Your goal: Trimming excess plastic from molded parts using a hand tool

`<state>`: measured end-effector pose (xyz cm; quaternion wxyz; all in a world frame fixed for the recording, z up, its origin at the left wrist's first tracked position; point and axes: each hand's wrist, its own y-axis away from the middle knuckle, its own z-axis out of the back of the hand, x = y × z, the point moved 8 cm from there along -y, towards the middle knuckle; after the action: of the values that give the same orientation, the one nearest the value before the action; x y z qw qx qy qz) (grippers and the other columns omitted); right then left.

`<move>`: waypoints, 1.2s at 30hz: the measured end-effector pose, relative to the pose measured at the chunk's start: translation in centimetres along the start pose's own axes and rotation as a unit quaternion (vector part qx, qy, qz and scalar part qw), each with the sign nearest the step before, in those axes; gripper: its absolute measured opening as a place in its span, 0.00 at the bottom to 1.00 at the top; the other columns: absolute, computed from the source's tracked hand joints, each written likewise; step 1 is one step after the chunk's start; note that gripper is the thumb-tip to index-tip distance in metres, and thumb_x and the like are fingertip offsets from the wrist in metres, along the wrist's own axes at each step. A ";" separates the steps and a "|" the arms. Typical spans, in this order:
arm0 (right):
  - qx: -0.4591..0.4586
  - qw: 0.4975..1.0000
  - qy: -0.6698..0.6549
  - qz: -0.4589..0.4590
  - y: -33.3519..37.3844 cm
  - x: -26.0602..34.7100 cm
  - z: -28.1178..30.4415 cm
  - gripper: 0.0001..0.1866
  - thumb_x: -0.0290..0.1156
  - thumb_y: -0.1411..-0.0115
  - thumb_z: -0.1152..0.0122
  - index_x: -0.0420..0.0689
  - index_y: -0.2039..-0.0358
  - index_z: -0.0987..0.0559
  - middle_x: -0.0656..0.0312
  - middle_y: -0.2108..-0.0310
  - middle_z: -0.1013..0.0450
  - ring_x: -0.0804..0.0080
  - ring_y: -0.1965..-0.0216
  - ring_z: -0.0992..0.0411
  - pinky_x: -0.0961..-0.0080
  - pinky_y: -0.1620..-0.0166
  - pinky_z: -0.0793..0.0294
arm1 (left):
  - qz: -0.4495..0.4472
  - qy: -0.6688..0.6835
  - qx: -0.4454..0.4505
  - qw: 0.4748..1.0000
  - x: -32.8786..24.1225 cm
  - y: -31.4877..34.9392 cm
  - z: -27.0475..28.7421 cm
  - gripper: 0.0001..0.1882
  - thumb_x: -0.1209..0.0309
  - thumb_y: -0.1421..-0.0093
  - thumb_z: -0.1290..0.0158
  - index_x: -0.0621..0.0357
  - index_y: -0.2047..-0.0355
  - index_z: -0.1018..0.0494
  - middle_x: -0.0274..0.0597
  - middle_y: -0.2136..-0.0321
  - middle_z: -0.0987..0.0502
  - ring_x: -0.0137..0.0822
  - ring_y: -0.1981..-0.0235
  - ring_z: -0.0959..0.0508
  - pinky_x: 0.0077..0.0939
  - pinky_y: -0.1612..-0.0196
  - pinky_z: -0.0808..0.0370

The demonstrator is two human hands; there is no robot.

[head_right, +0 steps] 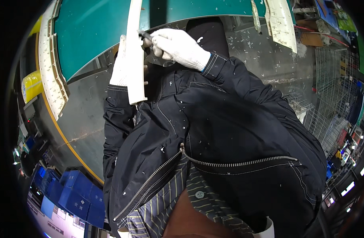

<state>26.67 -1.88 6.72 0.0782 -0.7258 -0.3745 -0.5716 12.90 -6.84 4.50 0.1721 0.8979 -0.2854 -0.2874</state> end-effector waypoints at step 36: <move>-0.060 0.989 0.119 0.070 -7.8 2.5 3.0 0.16 0.34 0.24 0.52 0.38 0.47 0.20 0.73 0.76 0.32 0.88 0.78 0.41 0.87 0.74 0.38 | 0.081 0.101 -0.067 0.989 4.3 5.8 8.9 0.27 0.39 0.27 0.58 0.50 0.56 0.31 0.38 0.73 0.30 0.38 0.78 0.31 0.33 0.78 0.30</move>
<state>24.22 6.35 5.48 0.1186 -0.6801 -0.2762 -0.6687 7.89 -15.24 -1.50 0.2824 0.8826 -0.3188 -0.1991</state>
